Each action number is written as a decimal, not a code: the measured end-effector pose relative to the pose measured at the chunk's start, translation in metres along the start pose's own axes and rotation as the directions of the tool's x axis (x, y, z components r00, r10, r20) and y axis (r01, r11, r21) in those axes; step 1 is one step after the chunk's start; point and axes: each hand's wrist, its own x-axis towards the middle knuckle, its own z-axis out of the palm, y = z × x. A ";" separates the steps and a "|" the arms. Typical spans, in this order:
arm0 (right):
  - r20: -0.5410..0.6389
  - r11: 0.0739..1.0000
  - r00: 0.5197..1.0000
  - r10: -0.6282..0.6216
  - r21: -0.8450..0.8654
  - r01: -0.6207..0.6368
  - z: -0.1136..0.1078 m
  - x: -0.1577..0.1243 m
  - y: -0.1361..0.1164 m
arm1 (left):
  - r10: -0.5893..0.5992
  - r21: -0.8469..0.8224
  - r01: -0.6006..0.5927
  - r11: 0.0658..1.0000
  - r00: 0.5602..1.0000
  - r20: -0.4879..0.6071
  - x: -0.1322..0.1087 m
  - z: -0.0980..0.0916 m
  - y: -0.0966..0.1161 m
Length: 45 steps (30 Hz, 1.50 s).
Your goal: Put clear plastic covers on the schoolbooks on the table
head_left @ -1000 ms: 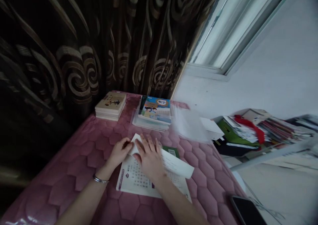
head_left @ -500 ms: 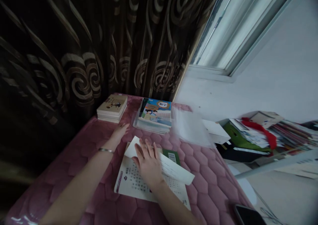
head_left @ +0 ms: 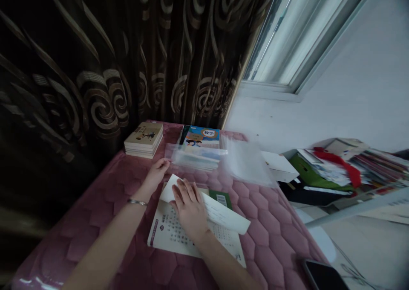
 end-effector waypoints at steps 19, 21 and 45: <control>0.044 0.994 0.994 -0.103 0.044 0.101 0.004 -0.002 -0.003 | -0.009 -0.184 0.020 0.983 0.998 0.061 -0.020 -0.010 -0.027; 0.071 0.994 0.993 -0.098 0.057 0.094 0.003 -0.002 -0.003 | -0.007 -0.181 0.021 0.983 0.997 0.079 -0.019 -0.010 -0.029; 0.087 0.993 0.992 -0.089 0.092 0.080 0.000 0.004 0.001 | 0.064 -0.016 -0.062 0.998 0.986 0.153 -0.031 -0.011 -0.029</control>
